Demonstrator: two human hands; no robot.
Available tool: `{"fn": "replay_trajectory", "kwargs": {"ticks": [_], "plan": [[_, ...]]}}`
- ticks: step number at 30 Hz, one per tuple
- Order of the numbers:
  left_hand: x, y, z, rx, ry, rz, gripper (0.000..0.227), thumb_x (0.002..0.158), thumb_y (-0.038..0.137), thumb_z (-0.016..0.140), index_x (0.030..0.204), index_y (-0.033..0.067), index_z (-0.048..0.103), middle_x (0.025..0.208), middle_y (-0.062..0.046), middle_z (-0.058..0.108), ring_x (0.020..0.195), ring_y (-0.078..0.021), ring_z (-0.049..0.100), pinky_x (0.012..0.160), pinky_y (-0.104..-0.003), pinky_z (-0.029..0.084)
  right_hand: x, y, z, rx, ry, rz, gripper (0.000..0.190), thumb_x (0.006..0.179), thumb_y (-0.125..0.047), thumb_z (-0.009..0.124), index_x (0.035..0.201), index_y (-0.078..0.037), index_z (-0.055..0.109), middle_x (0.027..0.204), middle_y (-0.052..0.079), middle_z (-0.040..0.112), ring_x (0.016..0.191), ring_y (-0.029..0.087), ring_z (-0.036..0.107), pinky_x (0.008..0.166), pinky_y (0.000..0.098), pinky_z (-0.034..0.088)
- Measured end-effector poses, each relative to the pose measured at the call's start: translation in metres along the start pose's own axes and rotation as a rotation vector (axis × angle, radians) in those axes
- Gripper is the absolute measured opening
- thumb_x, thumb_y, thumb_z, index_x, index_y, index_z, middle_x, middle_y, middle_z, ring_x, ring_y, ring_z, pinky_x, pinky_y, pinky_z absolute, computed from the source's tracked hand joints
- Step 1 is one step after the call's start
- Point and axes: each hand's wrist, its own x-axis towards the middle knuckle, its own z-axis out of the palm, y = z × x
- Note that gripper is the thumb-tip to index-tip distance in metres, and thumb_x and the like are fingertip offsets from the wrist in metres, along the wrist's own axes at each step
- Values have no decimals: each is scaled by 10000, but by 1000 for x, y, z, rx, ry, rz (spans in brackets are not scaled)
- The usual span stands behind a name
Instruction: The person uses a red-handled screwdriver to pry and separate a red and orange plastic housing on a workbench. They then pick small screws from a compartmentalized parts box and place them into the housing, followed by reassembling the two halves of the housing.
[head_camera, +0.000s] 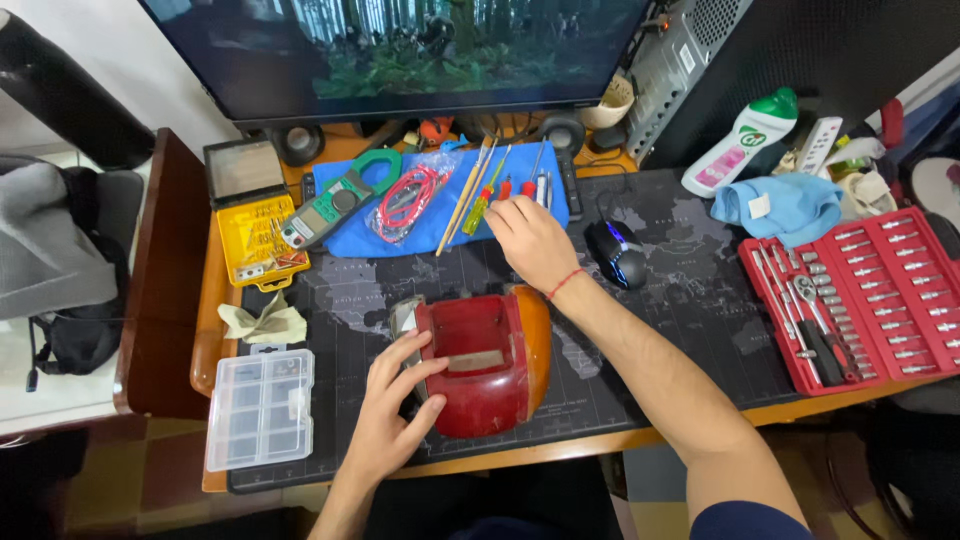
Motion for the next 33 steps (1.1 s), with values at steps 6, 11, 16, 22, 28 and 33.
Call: {"fn": "replay_trajectory", "kwargs": {"ticks": [6,11,16,22,28,33], "plan": [[0,3,0,-28,-12,-29,363,1101,329,640,1409,162,734,1671,-108,556,1619,-348,462,1284,-542,359,6,0,25,20,-112,90,172,1032,-1,687,1184,9,769,1158,129,703,1028,299,622,868,418,603],[0,2,-1,-22,-12,-17,369,1103,334,636,1414,157,728,1674,-113,551,1618,-353,463,1277,-537,365,-3,3,23,150,-194,124,309,1054,-31,661,1353,-4,737,1322,150,724,1140,344,693,971,478,607],[-1,2,0,-25,-17,-17,369,1109,333,621,1418,157,721,1674,-113,548,1619,-352,455,1284,-550,356,-9,15,-21,195,-237,117,369,1011,-244,825,1341,-91,763,1370,100,733,1269,320,680,1091,502,545],[-2,3,0,-27,-23,-13,384,1119,347,597,1424,149,721,1673,-120,544,1615,-350,449,1277,-541,353,-33,27,-13,5,-228,36,338,964,-77,796,1289,-152,747,1337,36,735,1273,264,683,1069,443,515],[-3,3,0,-28,-22,-9,441,1151,426,514,1431,152,716,1682,-123,538,1611,-355,451,1274,-547,346,-36,28,-8,-136,-145,-96,188,1049,-54,717,1224,-108,760,1286,69,775,1199,249,716,1022,398,564],[-4,1,0,-10,-14,5,388,1127,352,575,1423,147,718,1669,-130,549,1600,-352,465,1272,-533,357,-23,16,-44,-152,10,-147,125,1072,-37,718,1166,-74,791,1218,97,800,1128,247,745,1018,394,591]]}}
